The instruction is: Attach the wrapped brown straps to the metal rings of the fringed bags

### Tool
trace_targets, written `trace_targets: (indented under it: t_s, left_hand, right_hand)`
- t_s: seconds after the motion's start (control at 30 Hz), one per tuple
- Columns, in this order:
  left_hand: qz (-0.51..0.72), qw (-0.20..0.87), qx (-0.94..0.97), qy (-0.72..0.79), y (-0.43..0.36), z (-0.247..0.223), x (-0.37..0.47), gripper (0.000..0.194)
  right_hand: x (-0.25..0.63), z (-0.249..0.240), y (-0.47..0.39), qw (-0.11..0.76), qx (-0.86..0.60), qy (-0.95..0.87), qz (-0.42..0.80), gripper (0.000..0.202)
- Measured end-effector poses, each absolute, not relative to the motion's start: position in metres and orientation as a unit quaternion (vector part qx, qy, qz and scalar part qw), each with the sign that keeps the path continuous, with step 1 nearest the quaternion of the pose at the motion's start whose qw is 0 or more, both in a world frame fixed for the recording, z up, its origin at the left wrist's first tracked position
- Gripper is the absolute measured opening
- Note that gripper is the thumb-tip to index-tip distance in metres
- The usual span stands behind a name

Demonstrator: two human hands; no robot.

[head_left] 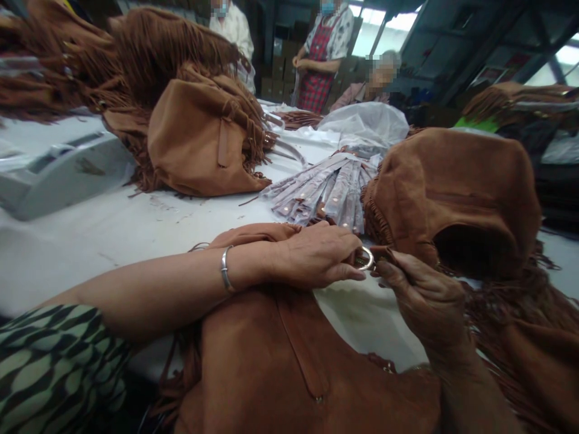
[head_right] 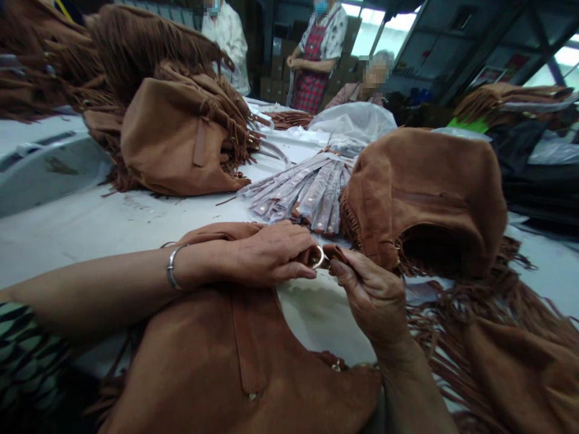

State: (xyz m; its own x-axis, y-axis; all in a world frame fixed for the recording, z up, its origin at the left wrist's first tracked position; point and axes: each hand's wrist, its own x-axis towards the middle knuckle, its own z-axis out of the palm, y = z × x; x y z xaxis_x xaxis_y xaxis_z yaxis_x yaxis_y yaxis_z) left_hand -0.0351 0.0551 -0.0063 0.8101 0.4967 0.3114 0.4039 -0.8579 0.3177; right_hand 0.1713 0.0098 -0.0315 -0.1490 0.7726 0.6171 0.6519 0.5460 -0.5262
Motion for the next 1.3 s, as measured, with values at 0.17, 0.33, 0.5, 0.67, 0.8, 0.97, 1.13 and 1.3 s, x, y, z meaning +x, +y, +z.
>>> trace_targets:
  t_s: [0.17,0.33,0.5,0.67,0.8,0.97,1.13,1.3]
  left_hand:
    - [0.202,0.045,0.932,0.298,0.049,-0.010,-0.030,0.047]
    - [0.189,0.036,0.914,0.356,0.044,-0.013,-0.027,0.051]
    - [0.160,0.047,0.916,0.366,0.041,-0.011,-0.026,0.048]
    - [0.158,0.058,0.916,0.365,0.042,-0.011,-0.029,0.037]
    - [0.151,0.071,0.924,0.345,0.043,-0.012,-0.035,0.036]
    - [0.165,0.060,0.928,0.330,0.042,-0.015,-0.038,0.050]
    - [0.166,0.045,0.915,0.365,0.042,-0.017,-0.035,0.049]
    - [0.173,0.055,0.914,0.363,0.041,-0.017,-0.038,0.043]
  right_hand:
    - [0.167,-0.038,0.014,0.417,-0.440,-0.794,0.044,0.017]
    - [0.165,-0.040,0.013,0.409,-0.481,-0.774,0.050,0.021]
    - [0.164,-0.038,0.011,0.416,-0.498,-0.760,0.029,0.021]
    - [0.165,-0.038,0.009,0.419,-0.491,-0.764,0.002,0.021]
    - [0.167,-0.038,0.008,0.414,-0.471,-0.779,-0.016,0.022]
    - [0.164,-0.038,0.008,0.406,-0.478,-0.779,-0.033,0.021]
    - [0.163,-0.039,0.009,0.406,-0.479,-0.777,-0.031,0.021]
    - [0.162,-0.039,0.009,0.415,-0.494,-0.763,0.035,0.020]
